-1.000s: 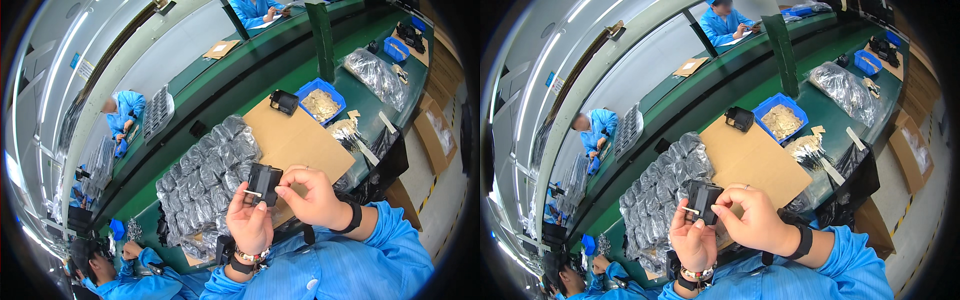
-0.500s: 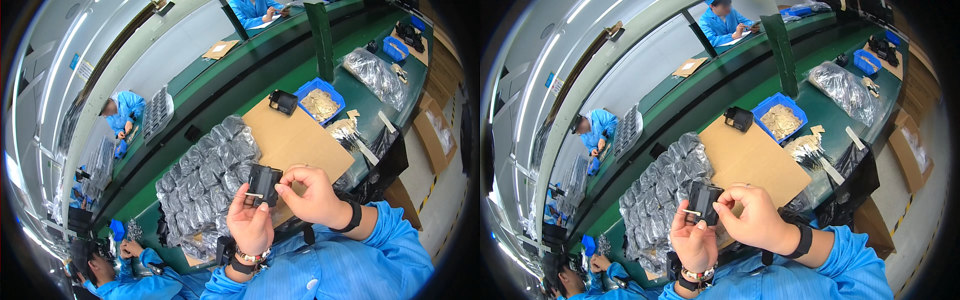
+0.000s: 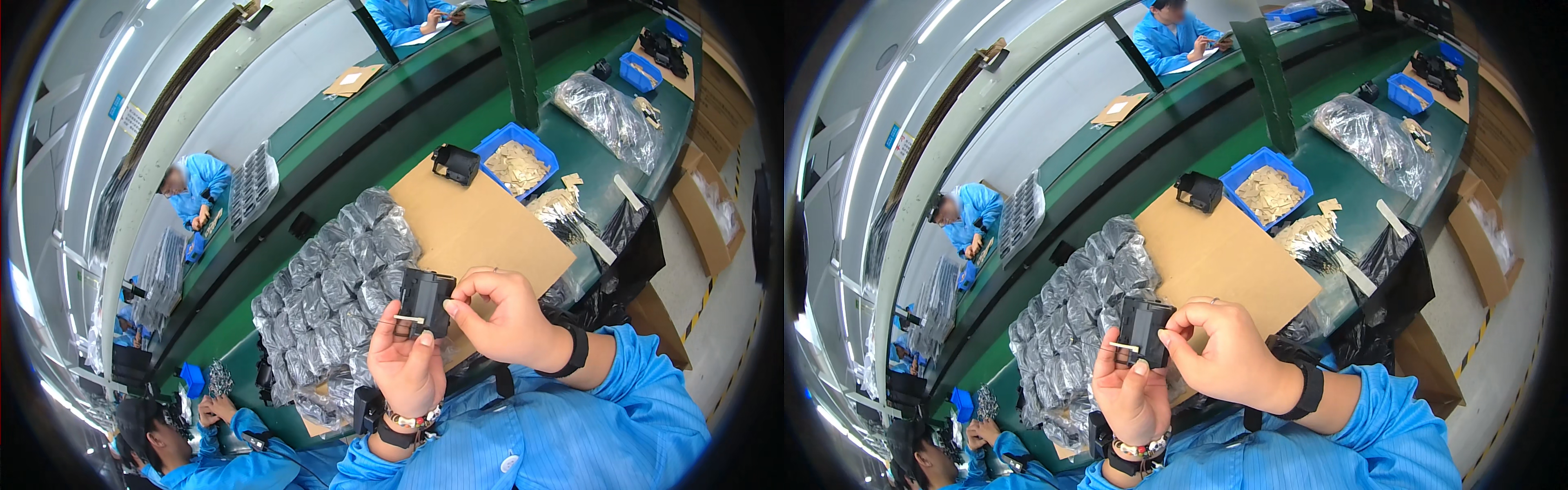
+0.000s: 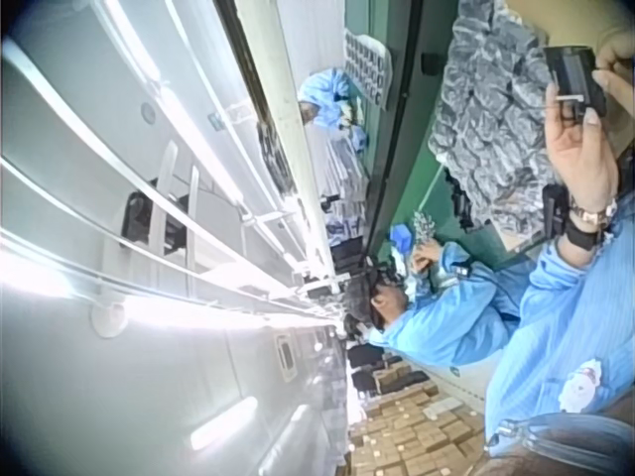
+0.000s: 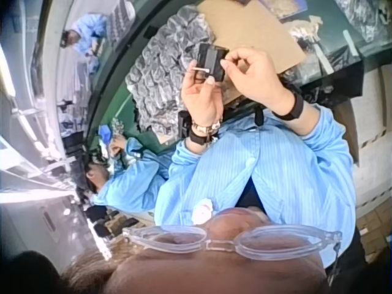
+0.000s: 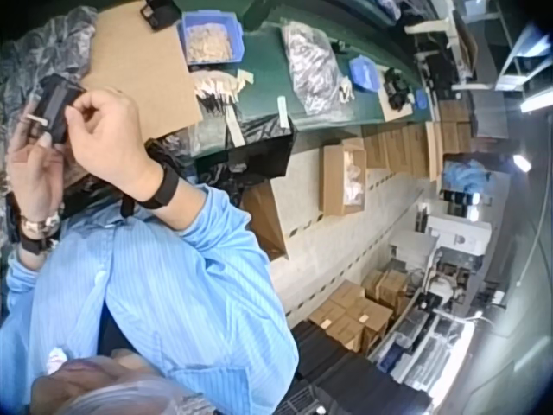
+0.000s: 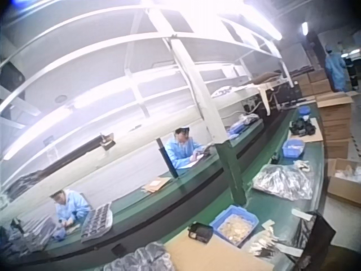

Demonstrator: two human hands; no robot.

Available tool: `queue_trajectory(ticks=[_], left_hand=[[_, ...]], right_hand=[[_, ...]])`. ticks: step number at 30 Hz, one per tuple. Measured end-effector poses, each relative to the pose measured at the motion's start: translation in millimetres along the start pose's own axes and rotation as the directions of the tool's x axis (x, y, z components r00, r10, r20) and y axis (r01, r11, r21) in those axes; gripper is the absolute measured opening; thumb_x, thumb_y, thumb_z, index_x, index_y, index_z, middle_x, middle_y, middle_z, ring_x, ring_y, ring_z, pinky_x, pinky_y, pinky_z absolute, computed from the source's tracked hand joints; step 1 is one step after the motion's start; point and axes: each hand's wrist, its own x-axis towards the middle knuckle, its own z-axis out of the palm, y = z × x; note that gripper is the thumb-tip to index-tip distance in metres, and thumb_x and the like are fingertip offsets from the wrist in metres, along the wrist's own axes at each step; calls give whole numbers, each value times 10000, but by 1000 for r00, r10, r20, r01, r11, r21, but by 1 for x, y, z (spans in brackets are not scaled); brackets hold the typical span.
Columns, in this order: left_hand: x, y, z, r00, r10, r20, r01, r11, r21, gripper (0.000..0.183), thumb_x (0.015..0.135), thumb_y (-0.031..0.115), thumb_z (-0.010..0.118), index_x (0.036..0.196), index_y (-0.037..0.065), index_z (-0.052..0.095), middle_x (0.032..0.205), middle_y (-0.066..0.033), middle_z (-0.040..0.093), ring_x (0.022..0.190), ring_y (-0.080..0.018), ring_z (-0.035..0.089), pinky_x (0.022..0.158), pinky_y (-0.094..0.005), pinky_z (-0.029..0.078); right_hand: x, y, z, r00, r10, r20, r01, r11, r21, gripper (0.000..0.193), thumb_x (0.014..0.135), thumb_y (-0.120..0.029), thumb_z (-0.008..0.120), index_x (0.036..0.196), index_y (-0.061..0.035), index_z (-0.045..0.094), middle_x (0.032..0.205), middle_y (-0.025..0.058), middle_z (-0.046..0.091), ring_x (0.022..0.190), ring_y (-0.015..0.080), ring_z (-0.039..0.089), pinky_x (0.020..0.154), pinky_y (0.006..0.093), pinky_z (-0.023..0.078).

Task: Assembling small black plastic parts and packing them into bags for shipping.

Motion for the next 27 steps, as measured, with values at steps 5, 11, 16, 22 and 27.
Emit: queue_trajectory(ticks=[5, 11, 16, 22, 27], left_hand=[[6, -1, -1, 1000, -23, 3, 23, 1000, 4, 495, 793, -74, 546, 1267, -7, 422, 1171, -178, 546, 1066, -263, 559, 905, -438, 478], [2, 6, -1, 997, -53, -62, 48, 996, -81, 488, 786, -113, 515, 1255, -15, 425, 1197, -180, 527, 1088, -271, 550, 912, -428, 476], [-2, -1, -3, 985, -167, 53, 173, 973, -150, 523, 821, -122, 514, 1316, -14, 383, 1211, -136, 514, 1062, -196, 545, 880, -331, 472], [-9, 11, -6, 941, -294, 165, 333, 892, -307, 620, 824, -39, 574, 1377, 49, 306, 1248, -129, 498, 1106, -205, 535, 860, -333, 472], [-3, 10, 6, 970, -40, 238, 153, 865, -478, 755, 810, -121, 556, 1429, 84, 176, 1246, -142, 506, 1142, -206, 515, 948, -341, 427]], right_hand=[[4, 4, 0, 1000, -2, -10, 1, 999, -35, 87, 762, -43, 634, 716, 16, 588, 675, 119, 591, 639, 221, 586, 610, 313, 458], [1, 1, 10, 999, 4, -50, -5, 999, -34, 88, 766, -52, 638, 725, 6, 586, 679, 115, 582, 640, 230, 575, 600, 325, 445], [9, -22, 9, 900, -423, -104, 344, 836, -427, 248, 787, -118, 635, 979, 26, 573, 857, 149, 603, 822, 297, 583, 740, 351, 453], [6, -15, -4, 946, -292, 139, 322, 884, -339, 233, 848, -116, 560, 1003, 59, 562, 805, 191, 613, 652, 318, 596, 603, 354, 470], [-10, -1, 20, 988, -98, -120, 91, 994, -64, 193, 838, -122, 602, 927, 47, 576, 735, 189, 598, 660, 281, 609, 584, 313, 466]])
